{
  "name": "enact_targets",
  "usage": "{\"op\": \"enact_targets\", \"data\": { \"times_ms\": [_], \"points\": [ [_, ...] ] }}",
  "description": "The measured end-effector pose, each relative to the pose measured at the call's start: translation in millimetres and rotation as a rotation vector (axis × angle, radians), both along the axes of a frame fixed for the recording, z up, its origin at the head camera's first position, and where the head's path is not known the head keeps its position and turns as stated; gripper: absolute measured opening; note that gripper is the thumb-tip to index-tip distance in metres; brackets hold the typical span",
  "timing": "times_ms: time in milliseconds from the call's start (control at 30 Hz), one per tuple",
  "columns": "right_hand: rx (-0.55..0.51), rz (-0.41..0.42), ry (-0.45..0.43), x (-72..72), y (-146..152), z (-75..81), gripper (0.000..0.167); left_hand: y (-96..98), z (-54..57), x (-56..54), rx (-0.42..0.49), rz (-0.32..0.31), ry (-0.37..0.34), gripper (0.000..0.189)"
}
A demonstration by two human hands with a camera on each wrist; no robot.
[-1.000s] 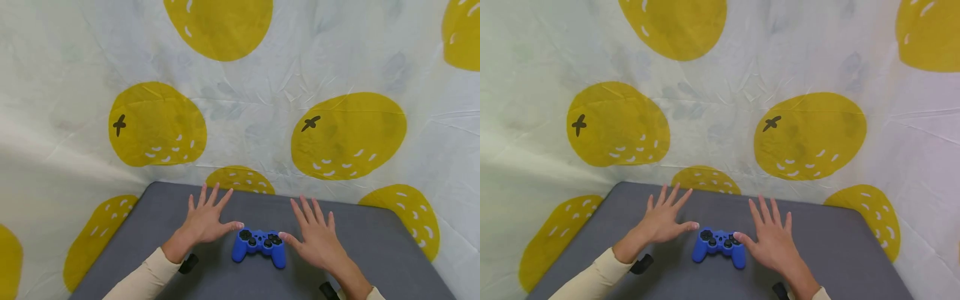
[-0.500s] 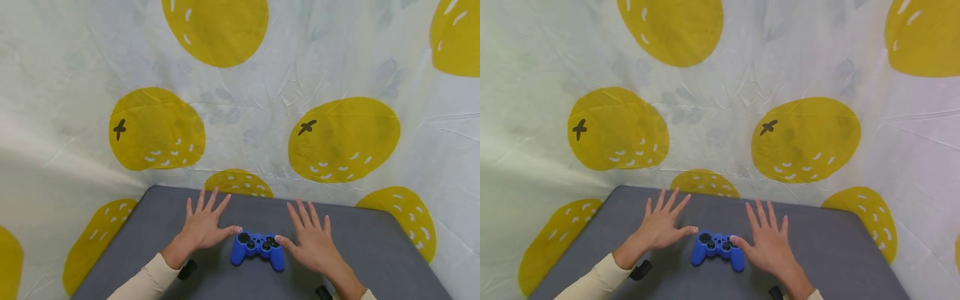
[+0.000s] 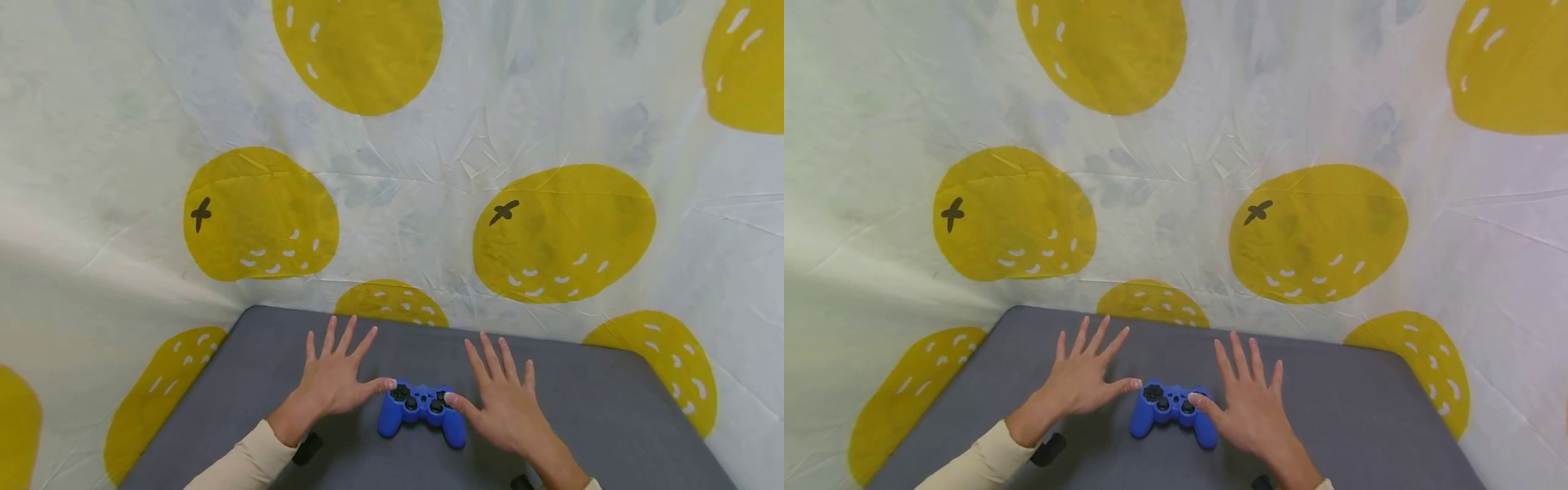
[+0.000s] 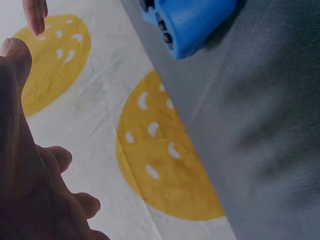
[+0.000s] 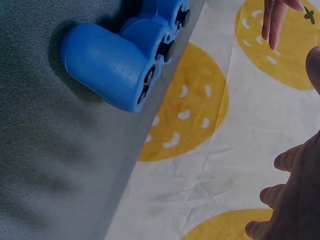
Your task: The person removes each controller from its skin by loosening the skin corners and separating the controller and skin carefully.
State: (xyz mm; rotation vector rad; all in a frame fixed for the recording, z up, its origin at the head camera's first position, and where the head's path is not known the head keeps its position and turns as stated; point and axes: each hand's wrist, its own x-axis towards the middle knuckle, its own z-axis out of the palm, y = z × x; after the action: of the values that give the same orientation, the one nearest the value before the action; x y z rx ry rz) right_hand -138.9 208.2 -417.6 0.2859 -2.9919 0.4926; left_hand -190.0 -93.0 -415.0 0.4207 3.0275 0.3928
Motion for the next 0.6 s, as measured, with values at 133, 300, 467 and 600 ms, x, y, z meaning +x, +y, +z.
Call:
{"op": "enact_targets", "data": {
  "times_ms": [133, 300, 467, 600],
  "points": [
    [-0.005, -0.006, -0.013, 0.0, 0, -2.8, 0.095, -0.3, -5.4, -0.4, -0.002, 0.002, -0.009, 0.098],
    [0.004, -0.012, -0.025, -0.4, -2, -4.2, 0.097, -0.6, -8.4, 0.4, -0.001, 0.005, -0.006, 0.1],
    [0.001, -0.013, -0.039, -0.6, -2, -7.0, 0.096, -0.4, -12.4, 0.7, 0.005, 0.005, -0.013, 0.1],
    [-0.01, -0.019, -0.035, -0.9, -1, -8.9, 0.096, 2.4, -15.3, -0.9, 0.007, 0.002, -0.012, 0.1]
  ]
}}
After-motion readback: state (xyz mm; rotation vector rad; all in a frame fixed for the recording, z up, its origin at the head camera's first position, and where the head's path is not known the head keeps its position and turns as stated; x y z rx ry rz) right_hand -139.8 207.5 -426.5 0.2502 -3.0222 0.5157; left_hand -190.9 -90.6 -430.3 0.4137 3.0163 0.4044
